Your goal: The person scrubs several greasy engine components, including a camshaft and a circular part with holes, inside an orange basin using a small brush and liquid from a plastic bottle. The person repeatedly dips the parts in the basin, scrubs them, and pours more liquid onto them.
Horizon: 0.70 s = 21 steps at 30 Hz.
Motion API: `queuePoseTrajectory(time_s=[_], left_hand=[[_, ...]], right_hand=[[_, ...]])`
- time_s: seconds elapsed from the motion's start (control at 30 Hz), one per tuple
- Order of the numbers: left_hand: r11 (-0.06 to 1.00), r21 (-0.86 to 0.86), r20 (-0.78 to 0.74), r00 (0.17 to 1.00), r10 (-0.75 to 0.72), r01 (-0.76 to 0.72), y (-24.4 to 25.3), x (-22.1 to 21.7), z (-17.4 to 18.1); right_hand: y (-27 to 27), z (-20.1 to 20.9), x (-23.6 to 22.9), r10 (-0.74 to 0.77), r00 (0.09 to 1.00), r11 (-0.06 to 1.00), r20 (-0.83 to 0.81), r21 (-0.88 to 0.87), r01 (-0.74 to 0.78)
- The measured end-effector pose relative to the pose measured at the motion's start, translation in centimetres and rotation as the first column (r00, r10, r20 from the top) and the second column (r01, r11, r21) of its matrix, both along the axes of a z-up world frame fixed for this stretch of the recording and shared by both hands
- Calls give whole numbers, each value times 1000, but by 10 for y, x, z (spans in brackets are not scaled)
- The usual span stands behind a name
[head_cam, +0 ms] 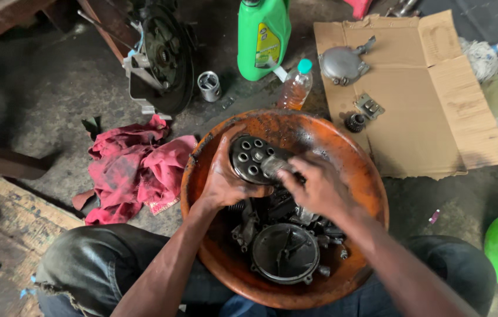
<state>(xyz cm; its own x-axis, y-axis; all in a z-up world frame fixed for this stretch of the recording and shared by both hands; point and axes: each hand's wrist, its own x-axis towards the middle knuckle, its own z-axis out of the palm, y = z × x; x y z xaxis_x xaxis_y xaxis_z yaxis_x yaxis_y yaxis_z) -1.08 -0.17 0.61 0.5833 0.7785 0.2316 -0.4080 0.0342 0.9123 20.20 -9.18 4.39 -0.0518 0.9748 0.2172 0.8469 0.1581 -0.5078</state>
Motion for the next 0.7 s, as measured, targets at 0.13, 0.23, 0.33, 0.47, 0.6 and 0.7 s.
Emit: queuePoseTrajectory(time_s=[0.13,0.23,0.33,0.47,0.6,0.7], left_hand=[[969,216,-191,968,162,-120,3,0,-3],[917,361,-309,906,290,-171,4,6,-7],[942,293,-302,919,254,-164,5,8,-13],[952,263,-214,953,217,-157,11,14,-18],[992,90,-174,980,99,-84,10,11,-14],[989,81,-244,960,137,-120,6,8,-9]], right_hand=[[1,-3,-3,39,997,999,-63,-4,-39],[-3,-1,0,138,988,979,-76,160,-124],[-5,-2,1,5,999,1000,39,-11,-5],[0,-4,7,-5,1000,998,7,57,5],[1,-11,9,19,999,1000,-46,-7,-19],[-2,-14,8,51,996,998,-71,36,-48]])
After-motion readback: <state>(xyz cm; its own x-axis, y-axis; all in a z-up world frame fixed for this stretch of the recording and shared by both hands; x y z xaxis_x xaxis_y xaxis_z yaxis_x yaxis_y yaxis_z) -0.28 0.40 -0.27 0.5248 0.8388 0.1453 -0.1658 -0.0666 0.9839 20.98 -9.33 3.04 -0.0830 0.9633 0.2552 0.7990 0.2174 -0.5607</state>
